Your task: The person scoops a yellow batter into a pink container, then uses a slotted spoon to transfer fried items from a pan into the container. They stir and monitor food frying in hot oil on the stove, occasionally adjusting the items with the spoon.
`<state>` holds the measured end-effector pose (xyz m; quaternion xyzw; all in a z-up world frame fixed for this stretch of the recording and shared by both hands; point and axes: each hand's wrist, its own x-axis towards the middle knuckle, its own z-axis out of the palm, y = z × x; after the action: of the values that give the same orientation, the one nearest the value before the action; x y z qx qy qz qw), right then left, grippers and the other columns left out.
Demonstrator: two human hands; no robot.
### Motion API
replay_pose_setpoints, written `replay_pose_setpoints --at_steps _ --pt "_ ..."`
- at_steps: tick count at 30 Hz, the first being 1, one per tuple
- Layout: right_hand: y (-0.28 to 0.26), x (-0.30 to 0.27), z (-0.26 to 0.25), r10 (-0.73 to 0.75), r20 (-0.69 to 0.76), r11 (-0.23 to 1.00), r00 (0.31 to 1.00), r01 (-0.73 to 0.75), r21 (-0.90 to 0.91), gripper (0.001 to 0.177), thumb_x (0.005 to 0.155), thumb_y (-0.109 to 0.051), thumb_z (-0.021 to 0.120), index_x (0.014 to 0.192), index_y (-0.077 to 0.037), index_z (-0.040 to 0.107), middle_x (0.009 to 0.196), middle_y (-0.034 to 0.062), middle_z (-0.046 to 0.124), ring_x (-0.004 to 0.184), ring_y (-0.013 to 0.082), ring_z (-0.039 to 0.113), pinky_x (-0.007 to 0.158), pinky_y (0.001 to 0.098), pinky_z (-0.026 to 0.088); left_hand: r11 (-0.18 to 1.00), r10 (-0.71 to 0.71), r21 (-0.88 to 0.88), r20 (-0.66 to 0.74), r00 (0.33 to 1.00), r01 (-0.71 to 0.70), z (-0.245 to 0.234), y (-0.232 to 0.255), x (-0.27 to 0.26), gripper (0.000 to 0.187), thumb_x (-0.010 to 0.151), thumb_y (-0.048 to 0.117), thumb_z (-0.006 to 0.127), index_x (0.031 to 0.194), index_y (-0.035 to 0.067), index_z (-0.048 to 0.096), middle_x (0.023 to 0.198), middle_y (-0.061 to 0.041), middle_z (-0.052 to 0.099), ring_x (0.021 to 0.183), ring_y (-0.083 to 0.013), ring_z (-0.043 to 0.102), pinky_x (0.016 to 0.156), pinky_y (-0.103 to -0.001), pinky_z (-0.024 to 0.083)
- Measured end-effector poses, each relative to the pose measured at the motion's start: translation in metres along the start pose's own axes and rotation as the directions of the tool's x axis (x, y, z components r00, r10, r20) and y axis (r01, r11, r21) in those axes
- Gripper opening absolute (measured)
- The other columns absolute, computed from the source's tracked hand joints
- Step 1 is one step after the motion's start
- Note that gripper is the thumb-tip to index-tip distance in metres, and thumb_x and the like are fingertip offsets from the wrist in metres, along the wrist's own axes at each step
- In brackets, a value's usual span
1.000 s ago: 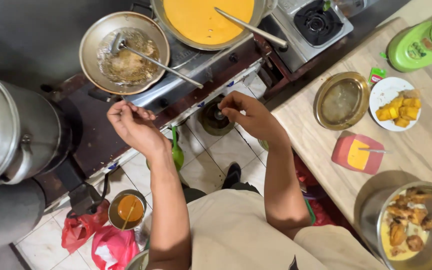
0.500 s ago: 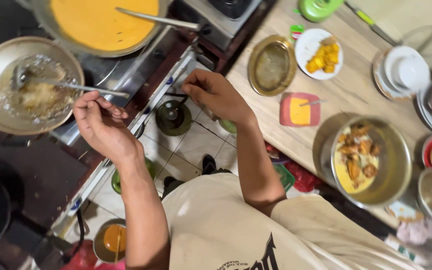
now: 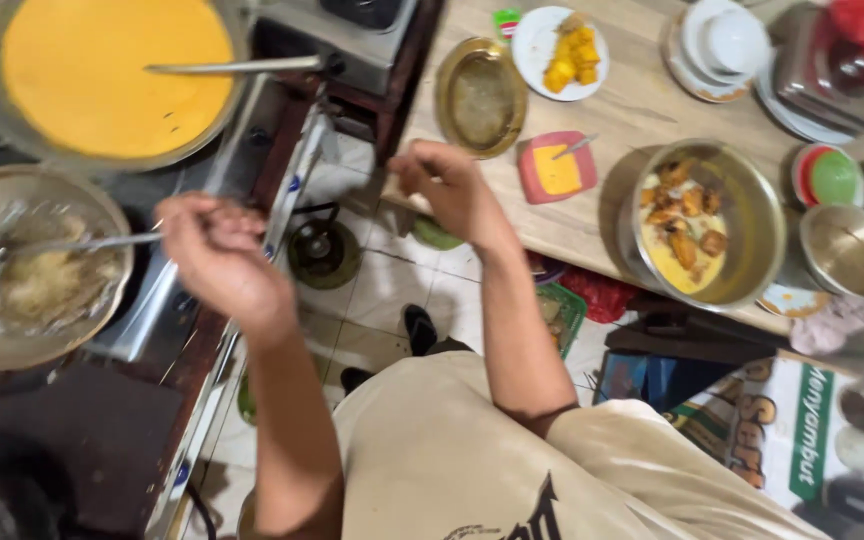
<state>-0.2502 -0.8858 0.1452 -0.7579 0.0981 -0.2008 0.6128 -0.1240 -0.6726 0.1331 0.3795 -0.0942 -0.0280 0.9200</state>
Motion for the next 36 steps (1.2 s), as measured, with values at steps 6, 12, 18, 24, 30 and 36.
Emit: replay_pose_setpoints --at_steps 6,12,18,24,30,36 --pt "-0.002 0.001 0.005 0.075 0.021 0.995 0.997 -0.074 -0.065 0.029 0.107 -0.018 0.059 0.085 -0.001 0.064 0.077 -0.0001 0.062 0.076 0.0087 0.056 0.072 0.0260 0.047 0.998 0.050 0.039 -0.051 0.997 -0.048 -0.002 0.007 -0.003 0.039 0.113 0.029 0.045 0.080 0.010 0.042 0.073 -0.004 0.042 0.064 -0.0157 0.041 0.060 -0.031 0.038" --pt "-0.003 0.021 0.032 0.073 0.152 0.997 0.986 -0.077 0.021 0.037 0.113 -0.026 0.057 0.083 -0.004 0.058 0.076 0.0006 0.059 0.074 0.0089 0.055 0.072 0.0263 0.046 0.996 0.079 -0.027 -0.111 0.991 -0.082 -0.023 0.016 -0.002 0.040 0.113 0.027 0.046 0.078 0.010 0.040 0.070 -0.003 0.038 0.062 -0.0154 0.041 0.060 -0.032 0.038" --pt "-0.007 0.034 0.063 0.084 0.271 0.984 0.959 -0.123 0.128 0.023 0.114 -0.019 0.056 0.097 -0.003 0.057 0.083 0.0006 0.058 0.077 0.0100 0.056 0.075 0.0263 0.049 0.988 0.139 -0.033 -0.194 0.971 -0.148 -0.042 0.042 -0.008 0.038 0.113 0.024 0.043 0.078 0.010 0.040 0.072 -0.003 0.038 0.065 -0.0150 0.041 0.065 -0.032 0.039" --pt "-0.033 0.037 0.087 0.074 0.349 0.977 0.934 -0.138 0.164 0.015 0.110 -0.013 0.056 0.119 -0.002 0.059 0.090 0.0043 0.064 0.082 0.0126 0.063 0.080 0.0280 0.053 0.975 0.162 -0.109 -0.251 0.954 -0.194 -0.057 0.053 -0.013 0.029 0.109 0.019 0.038 0.084 0.008 0.046 0.075 -0.003 0.039 0.068 -0.0163 0.043 0.065 -0.031 0.040" --pt "-0.040 0.035 0.086 0.092 0.367 0.978 0.926 -0.154 0.142 0.017 0.109 -0.011 0.055 0.120 0.001 0.060 0.096 0.0070 0.071 0.092 0.0168 0.069 0.089 0.0299 0.055 0.969 0.172 -0.124 -0.270 0.947 -0.212 -0.058 0.049 -0.016 0.021 0.106 0.014 0.038 0.091 0.007 0.053 0.076 -0.003 0.041 0.069 -0.0159 0.044 0.066 -0.031 0.041" --pt "-0.028 0.034 0.073 0.121 0.368 0.971 0.922 -0.187 0.150 0.017 0.107 -0.011 0.058 0.098 0.001 0.065 0.092 0.0092 0.073 0.095 0.0220 0.075 0.090 0.0330 0.058 0.989 0.121 -0.052 -0.292 0.949 -0.142 -0.045 0.045 -0.018 0.022 0.108 0.013 0.044 0.091 0.007 0.056 0.073 0.000 0.040 0.066 -0.0119 0.041 0.065 -0.029 0.039"
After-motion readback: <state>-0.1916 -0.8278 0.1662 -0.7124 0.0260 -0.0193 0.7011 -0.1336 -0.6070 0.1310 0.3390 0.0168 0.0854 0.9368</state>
